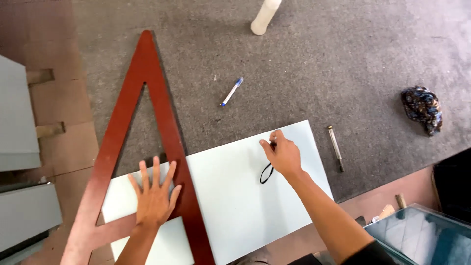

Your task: Measure and mark a white panel using a tape measure and a large square, then apply liquid from a squeeze bottle

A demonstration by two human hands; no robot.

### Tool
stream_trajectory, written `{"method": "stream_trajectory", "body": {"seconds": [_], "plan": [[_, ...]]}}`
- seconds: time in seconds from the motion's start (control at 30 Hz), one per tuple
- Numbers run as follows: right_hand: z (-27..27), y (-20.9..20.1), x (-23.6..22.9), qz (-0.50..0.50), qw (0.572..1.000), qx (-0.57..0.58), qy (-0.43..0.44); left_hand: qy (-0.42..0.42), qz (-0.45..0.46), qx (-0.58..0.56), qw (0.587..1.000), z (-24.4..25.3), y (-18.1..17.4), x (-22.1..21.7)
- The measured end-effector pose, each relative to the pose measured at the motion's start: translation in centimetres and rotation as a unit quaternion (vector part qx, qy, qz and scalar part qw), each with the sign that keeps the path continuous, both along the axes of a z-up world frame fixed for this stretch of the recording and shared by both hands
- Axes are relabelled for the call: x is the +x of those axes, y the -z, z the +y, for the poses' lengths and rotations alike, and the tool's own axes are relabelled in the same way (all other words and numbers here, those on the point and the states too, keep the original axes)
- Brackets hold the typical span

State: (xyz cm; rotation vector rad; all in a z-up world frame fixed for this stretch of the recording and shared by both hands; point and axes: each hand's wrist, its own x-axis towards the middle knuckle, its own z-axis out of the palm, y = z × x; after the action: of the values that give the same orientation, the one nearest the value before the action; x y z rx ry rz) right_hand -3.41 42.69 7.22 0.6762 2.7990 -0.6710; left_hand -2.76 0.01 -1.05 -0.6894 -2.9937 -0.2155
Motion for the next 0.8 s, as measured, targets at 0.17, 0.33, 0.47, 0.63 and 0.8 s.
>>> {"method": "stream_trajectory", "body": {"seconds": [0.17,0.33,0.47,0.63,0.8], "plan": [[6.2,1.6,-7.9,0.170,0.985,0.007,0.008,-0.005,-0.020,0.036,0.999,0.5,0.1,0.0],[19.1,3.6,-1.6,0.188,0.979,0.043,0.065,-0.008,0.011,0.051,0.999,1.3,-0.8,0.1],[24.5,3.9,6.8,-0.127,0.962,0.133,0.203,-0.014,0.027,0.022,0.999,0.8,-0.6,-0.1],[27.2,3.2,11.9,-0.159,0.972,0.148,0.093,-0.025,0.040,-0.007,0.999,1.1,0.5,0.3],[23.7,-0.3,12.4,0.132,0.965,-0.016,0.227,-0.026,0.053,0.043,0.997,1.4,1.2,0.4]]}}
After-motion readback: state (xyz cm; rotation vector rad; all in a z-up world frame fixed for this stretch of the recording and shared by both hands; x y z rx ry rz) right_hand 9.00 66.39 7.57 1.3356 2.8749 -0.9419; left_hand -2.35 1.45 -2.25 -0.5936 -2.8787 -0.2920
